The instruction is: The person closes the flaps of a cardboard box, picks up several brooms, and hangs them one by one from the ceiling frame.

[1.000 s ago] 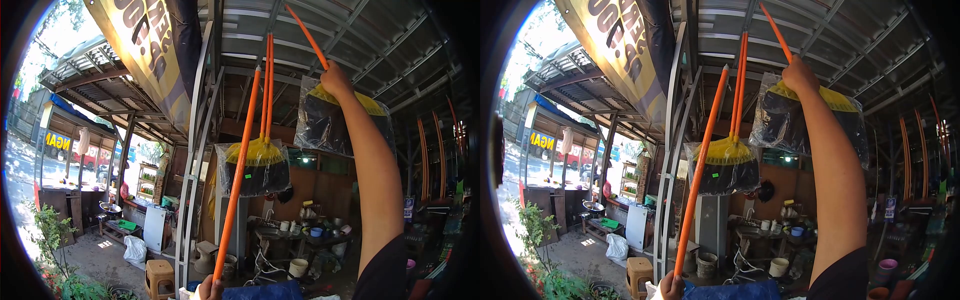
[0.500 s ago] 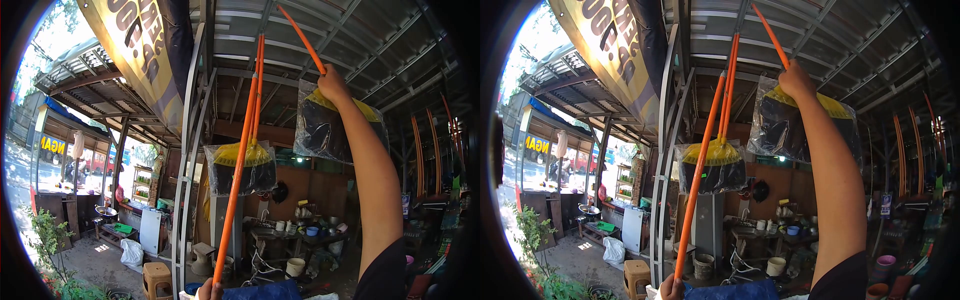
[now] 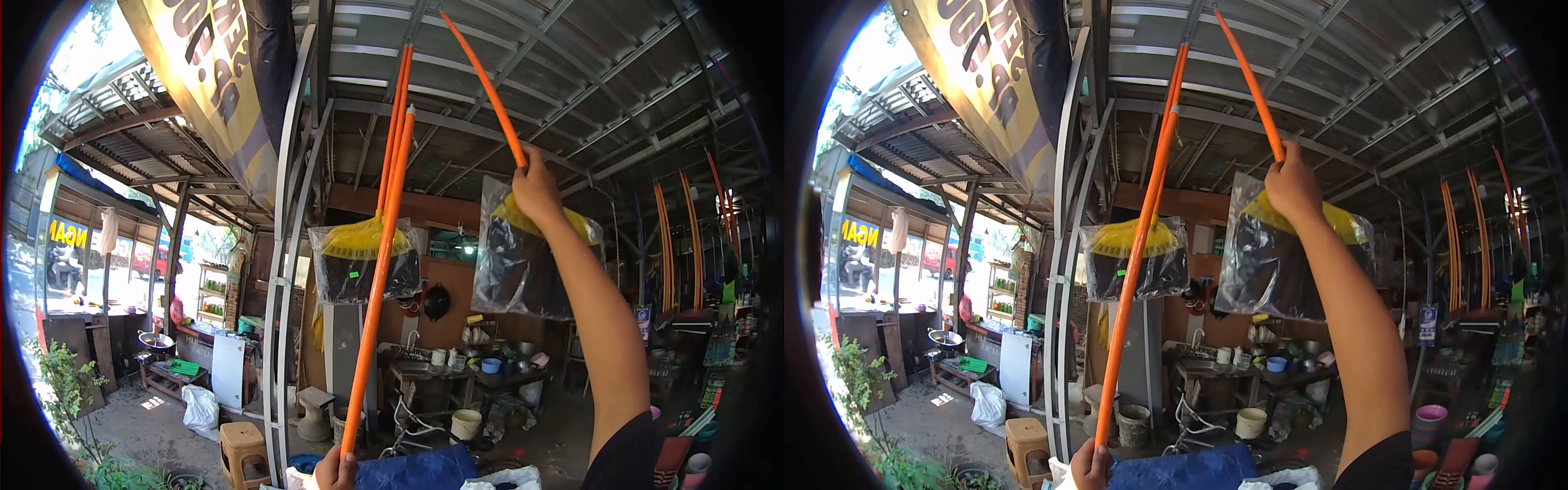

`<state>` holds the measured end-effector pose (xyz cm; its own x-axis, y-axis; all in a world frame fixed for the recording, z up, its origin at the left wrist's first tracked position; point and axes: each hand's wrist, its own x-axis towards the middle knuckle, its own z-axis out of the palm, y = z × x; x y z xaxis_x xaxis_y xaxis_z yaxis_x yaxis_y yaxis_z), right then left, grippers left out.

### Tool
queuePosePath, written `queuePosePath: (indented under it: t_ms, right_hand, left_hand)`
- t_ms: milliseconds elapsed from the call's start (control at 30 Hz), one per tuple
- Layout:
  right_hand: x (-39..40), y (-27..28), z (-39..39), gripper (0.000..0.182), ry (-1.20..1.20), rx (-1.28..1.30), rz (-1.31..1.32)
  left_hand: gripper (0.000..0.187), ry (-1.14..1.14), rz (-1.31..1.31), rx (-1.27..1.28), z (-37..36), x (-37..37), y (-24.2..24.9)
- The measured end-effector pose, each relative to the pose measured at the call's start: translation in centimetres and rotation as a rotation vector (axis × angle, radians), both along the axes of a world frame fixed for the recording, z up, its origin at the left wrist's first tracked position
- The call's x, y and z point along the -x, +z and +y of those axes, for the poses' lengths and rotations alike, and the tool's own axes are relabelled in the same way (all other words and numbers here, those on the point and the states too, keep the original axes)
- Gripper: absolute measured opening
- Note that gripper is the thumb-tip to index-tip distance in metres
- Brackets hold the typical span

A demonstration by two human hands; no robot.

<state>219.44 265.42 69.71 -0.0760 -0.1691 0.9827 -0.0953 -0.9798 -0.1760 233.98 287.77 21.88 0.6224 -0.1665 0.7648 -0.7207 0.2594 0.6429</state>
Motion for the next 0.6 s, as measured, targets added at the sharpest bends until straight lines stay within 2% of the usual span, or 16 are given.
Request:
queuePosePath:
  t_ms: [200, 233, 300, 467, 533, 600]
  right_hand:
    - [-2.8, -3.7, -0.5, 0.041, -0.01, -0.025, 0.034]
    - [-3.4, -4.2, -0.6, 0.04, 0.024, 0.004, 0.017]
    - [-4.5, -4.9, -0.8, 0.04, 0.116, 0.071, -0.005]
    - [-6.5, -6.0, -1.7, 0.045, 0.227, 0.122, 0.035]
    - [-7.7, -7.3, -2.1, 0.047, -0.137, 0.34, -0.181]
    - [-6.7, -9.5, -0.3, 0.044, -0.164, 0.381, -0.202]
  left_hand:
    - [0.033, -0.044, 0.089, -0.026, -0.6, 0.1, 1.7]
    - [0.033, -0.041, 0.089, -0.028, -0.5, 0.2, 2.4]
    - [0.028, -0.225, 0.06, 0.017, -0.2, 0.2, 4.0]
    - [0.031, -0.268, 0.048, -0.085, -0.8, 0.7, 7.6]
    - [0.032, -0.269, 0.046, -0.044, -1.3, 1.1, 9.4]
    - [0.032, -0.287, 0.035, -0.033, -2.2, 1.4, 11.3]
